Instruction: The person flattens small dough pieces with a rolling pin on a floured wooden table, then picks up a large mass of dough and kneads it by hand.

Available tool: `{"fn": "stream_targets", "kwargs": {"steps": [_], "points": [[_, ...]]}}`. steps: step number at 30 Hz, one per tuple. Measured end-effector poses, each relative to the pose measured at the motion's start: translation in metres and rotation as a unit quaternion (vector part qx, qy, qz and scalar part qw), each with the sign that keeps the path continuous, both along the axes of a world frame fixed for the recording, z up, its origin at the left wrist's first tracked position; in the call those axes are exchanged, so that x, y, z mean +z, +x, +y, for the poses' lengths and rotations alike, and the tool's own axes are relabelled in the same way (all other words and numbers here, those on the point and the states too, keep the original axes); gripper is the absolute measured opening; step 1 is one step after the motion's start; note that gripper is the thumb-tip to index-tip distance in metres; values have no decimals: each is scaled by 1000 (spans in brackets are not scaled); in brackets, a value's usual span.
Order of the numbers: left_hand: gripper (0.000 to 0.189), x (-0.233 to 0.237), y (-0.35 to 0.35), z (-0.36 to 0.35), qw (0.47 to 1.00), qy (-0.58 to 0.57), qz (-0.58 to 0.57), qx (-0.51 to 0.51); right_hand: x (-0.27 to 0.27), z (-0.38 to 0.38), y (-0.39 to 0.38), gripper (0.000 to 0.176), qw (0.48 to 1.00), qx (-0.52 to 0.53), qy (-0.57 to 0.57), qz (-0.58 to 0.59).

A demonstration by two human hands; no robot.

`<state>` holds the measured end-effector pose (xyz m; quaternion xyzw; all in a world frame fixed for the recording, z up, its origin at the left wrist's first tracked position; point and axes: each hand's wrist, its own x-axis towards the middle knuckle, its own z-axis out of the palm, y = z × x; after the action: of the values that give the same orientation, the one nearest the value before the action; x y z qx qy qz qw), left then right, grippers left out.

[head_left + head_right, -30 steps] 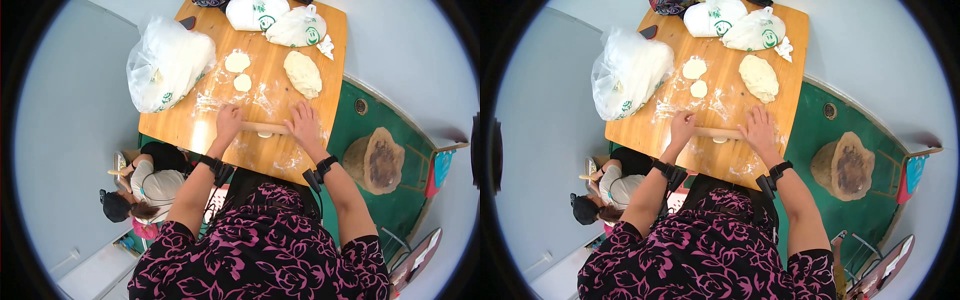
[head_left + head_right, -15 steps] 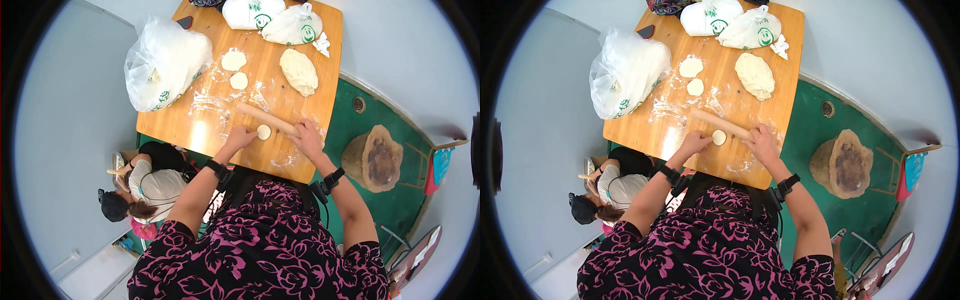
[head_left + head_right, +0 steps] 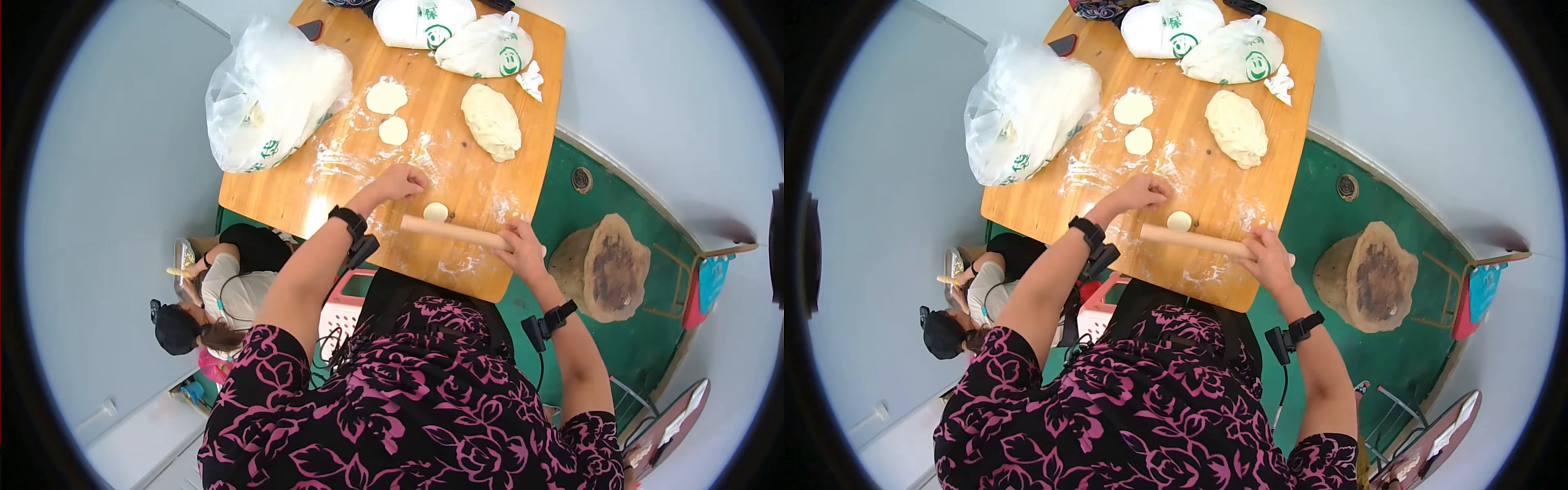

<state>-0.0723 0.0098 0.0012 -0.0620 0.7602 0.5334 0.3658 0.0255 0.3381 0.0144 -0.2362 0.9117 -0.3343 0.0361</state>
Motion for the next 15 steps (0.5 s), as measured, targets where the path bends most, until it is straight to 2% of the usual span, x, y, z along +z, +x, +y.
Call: {"fn": "stream_targets", "kwargs": {"steps": [2, 4, 7, 10, 13, 15], "points": [[23, -2, -8, -1, 972, -120, 100, -175, -3, -6, -5, 36, 998, 40, 12, 42], [28, 8, -8, 20, 903, -242, 180, -306, 1, -26, -14, 36, 996, 59, 38, 48], [32, 10, 9, 46, 885, -325, 184, -279, -4, -48, -23, 39, 993, 71, 71, 62], [27, 11, 18, 52, 893, -297, 231, -246, -4, -53, -18, 43, 989, 65, 99, 91], [23, 13, 18, 51, 916, -256, 186, -247, -2, -54, -10, 46, 991, 39, 106, 77], [21, 7, 24, 47, 930, -220, 209, -210, -3, -55, -9, 47, 988, 16, 121, 93]]}}
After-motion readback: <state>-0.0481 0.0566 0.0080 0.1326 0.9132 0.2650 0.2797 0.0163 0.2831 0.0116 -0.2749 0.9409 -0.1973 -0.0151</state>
